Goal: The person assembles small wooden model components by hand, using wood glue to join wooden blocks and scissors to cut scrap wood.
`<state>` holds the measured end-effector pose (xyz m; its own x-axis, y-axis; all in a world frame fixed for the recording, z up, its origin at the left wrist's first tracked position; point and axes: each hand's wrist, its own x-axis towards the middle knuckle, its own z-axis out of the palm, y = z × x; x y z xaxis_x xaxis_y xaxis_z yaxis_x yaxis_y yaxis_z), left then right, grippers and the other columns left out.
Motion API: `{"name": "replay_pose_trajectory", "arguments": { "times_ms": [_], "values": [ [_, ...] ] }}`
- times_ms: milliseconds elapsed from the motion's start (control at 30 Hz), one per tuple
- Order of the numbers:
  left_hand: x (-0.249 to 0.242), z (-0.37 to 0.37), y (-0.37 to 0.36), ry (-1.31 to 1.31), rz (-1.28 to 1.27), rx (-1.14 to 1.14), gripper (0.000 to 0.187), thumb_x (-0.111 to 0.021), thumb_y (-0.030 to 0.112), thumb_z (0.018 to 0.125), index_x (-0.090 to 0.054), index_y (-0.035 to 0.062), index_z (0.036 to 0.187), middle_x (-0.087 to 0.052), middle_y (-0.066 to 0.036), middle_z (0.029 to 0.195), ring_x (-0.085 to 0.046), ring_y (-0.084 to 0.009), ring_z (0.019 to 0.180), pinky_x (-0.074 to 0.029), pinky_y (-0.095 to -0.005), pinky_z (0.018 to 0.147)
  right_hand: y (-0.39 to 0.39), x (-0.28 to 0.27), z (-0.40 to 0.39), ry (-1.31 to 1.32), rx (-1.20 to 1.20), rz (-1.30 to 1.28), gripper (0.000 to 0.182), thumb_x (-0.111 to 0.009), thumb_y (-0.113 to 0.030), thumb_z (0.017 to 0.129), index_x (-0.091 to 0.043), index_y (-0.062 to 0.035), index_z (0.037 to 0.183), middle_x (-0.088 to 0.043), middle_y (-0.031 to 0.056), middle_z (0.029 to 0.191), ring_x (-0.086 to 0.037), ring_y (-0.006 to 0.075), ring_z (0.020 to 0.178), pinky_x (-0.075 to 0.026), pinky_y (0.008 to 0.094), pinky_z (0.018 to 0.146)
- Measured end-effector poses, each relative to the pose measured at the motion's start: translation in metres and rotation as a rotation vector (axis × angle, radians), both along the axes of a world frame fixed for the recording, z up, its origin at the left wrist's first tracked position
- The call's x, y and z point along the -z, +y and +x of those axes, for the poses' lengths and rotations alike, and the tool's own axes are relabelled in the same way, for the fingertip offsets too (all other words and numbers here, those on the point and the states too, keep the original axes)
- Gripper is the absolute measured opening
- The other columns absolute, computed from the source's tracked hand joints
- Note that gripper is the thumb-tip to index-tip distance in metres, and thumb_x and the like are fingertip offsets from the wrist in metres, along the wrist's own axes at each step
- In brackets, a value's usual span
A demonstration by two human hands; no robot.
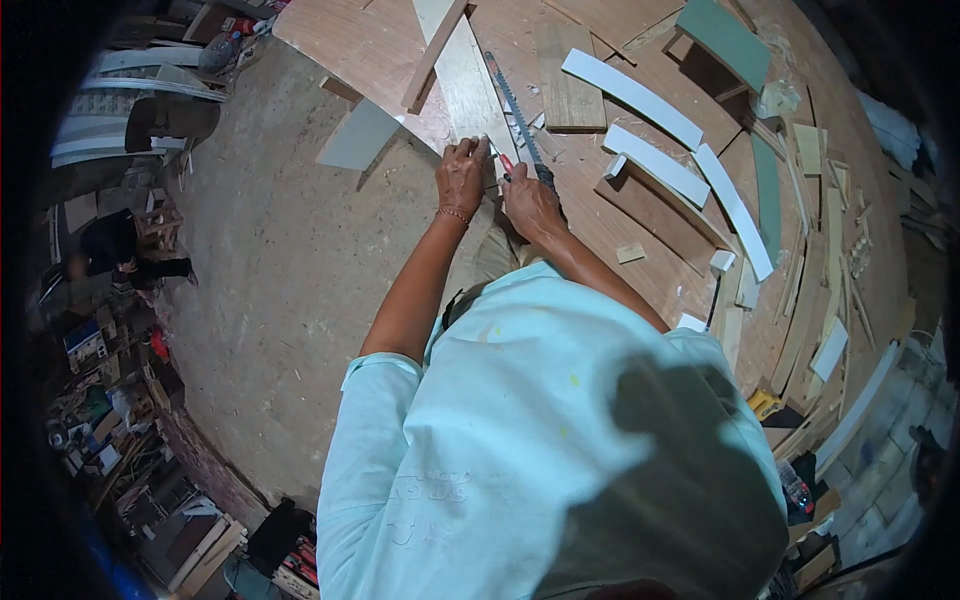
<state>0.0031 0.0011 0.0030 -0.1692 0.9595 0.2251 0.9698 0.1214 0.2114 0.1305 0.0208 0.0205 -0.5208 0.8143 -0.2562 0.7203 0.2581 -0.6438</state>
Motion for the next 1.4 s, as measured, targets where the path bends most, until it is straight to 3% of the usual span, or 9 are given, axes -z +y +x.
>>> {"name": "replay_pose_trajectory", "arguments": {
  "times_ms": [267,600,967,1400],
  "values": [
    [0.001,-0.001,0.000,-0.018,-0.001,-0.004,0.031,-0.055,0.012,0.068,-0.055,0.0091,0.098,-0.056,-0.007,0.093,-0.052,-0.0241,0.079,-0.045,-0.0305,0.064,0.003,-0.012,-0.002,-0.017,-0.003,-0.044,0.028,-0.041,-0.023,0.082,-0.039,0.0037,0.089,-0.055,0.0272,0.071,-0.055,0.0407,0.069,-0.043,0.0464,0.062],
    [0.004,-0.003,0.001,-0.042,0.001,-0.001,0.028,-0.053,0.010,0.070,-0.056,0.0097,0.098,-0.056,-0.006,0.097,-0.052,-0.0237,0.081,-0.045,-0.0305,0.064,0.007,-0.009,-0.004,-0.025,-0.016,-0.049,0.030,-0.039,-0.025,0.083,-0.040,0.0042,0.090,-0.055,0.0273,0.075,-0.055,0.0397,0.073,-0.043,0.0459,0.065],
    [-0.002,0.000,0.001,0.017,-0.001,-0.039,0.029,-0.056,0.011,0.067,-0.058,0.0152,0.096,-0.057,-0.002,0.092,-0.053,-0.0194,0.080,-0.045,-0.0281,0.065,0.005,-0.017,-0.006,-0.034,-0.004,-0.045,0.023,-0.034,-0.016,0.082,-0.042,0.0056,0.087,-0.055,0.0278,0.078,-0.057,0.0387,0.074,-0.045,0.0428,0.066],
    [0.000,-0.001,0.002,0.012,-0.028,-0.035,0.029,-0.055,0.011,0.068,-0.058,0.0159,0.096,-0.057,-0.001,0.093,-0.053,-0.0191,0.081,-0.045,-0.0279,0.065,0.010,-0.016,-0.011,-0.058,-0.018,-0.064,0.029,-0.041,-0.022,0.081,-0.041,0.0068,0.089,-0.056,0.0273,0.076,-0.056,0.0385,0.074,-0.044,0.0448,0.065]
  ]
}}
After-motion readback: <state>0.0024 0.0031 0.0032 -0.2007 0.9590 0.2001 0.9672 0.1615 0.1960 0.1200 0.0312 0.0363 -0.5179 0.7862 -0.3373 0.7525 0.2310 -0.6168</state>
